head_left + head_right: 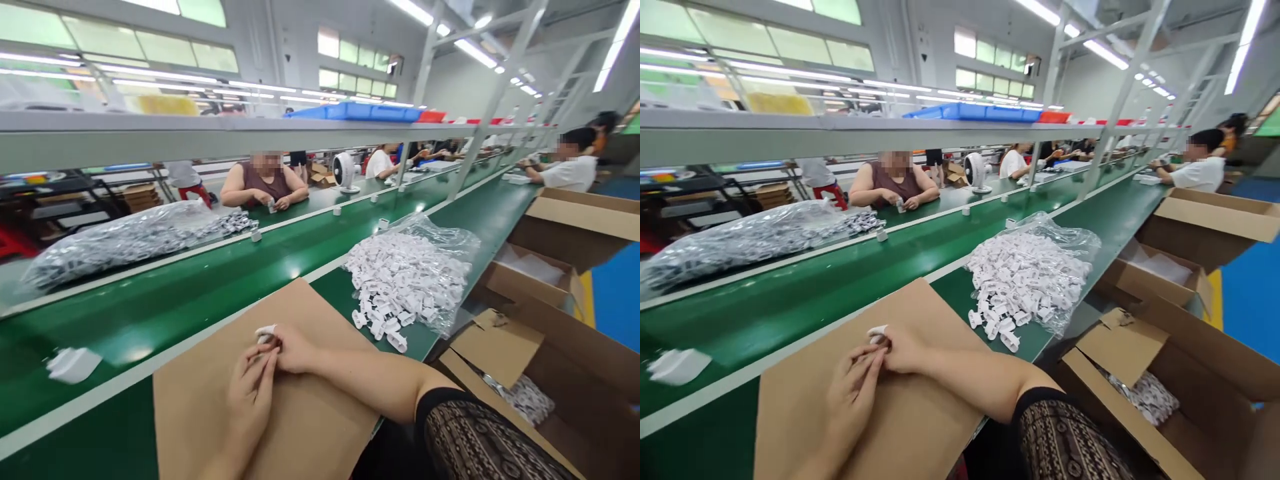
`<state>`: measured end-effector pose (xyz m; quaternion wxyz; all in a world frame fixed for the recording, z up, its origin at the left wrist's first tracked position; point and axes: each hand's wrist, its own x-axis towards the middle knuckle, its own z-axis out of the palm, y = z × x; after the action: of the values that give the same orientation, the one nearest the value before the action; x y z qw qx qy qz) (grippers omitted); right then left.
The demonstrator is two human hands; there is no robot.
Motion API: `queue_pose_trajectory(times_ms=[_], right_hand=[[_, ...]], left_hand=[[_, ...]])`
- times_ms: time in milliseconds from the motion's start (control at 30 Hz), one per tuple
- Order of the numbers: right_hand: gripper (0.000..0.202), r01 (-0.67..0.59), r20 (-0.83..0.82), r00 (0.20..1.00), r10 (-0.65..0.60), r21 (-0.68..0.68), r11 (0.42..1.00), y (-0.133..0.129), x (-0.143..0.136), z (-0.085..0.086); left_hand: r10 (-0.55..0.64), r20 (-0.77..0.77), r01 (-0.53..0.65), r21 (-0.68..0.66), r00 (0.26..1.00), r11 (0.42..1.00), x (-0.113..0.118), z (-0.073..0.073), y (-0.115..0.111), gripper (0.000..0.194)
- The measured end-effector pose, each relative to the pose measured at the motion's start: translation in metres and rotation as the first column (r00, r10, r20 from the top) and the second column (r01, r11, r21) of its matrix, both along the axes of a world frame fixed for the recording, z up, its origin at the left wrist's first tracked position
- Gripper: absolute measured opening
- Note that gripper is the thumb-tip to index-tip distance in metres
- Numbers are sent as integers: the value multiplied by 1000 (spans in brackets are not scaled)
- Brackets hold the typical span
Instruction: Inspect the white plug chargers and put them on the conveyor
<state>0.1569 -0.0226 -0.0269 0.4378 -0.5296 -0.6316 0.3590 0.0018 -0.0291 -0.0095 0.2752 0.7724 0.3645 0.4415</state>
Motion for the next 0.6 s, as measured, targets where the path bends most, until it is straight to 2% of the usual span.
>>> queue_pose_trajectory(times_ms=[67,100,167,267,400,500,600], right_hand=[[58,-14,1,1000,14,-15,1000,2,0,2],[59,-20,0,1000,20,-23,1000,3,0,3],[60,-27,10,1000,28,-39,999,4,2,4],[57,-44,79,996,48,-51,998,5,7,7],[54,-56,166,984,60,-30,998,5,11,11],[61,-21,178,984,26,-29,999,8,10,7],[64,-8,155,988,17,-59,998,11,7,1]], left_hand=[[-41,-18,43,158,999,986,0,-1,2,25],[-53,-18,55,191,998,980,-1,-2,3,25],[-55,-13,57,175,998,983,-1,-4,6,26],[-59,-20,59,5,998,998,-4,-8,10,35],[-15,-41,5,-248,999,969,-6,-4,11,49],[55,-71,-76,-346,996,935,-6,2,13,56],[94,-65,-112,-369,993,923,-5,5,14,62]])
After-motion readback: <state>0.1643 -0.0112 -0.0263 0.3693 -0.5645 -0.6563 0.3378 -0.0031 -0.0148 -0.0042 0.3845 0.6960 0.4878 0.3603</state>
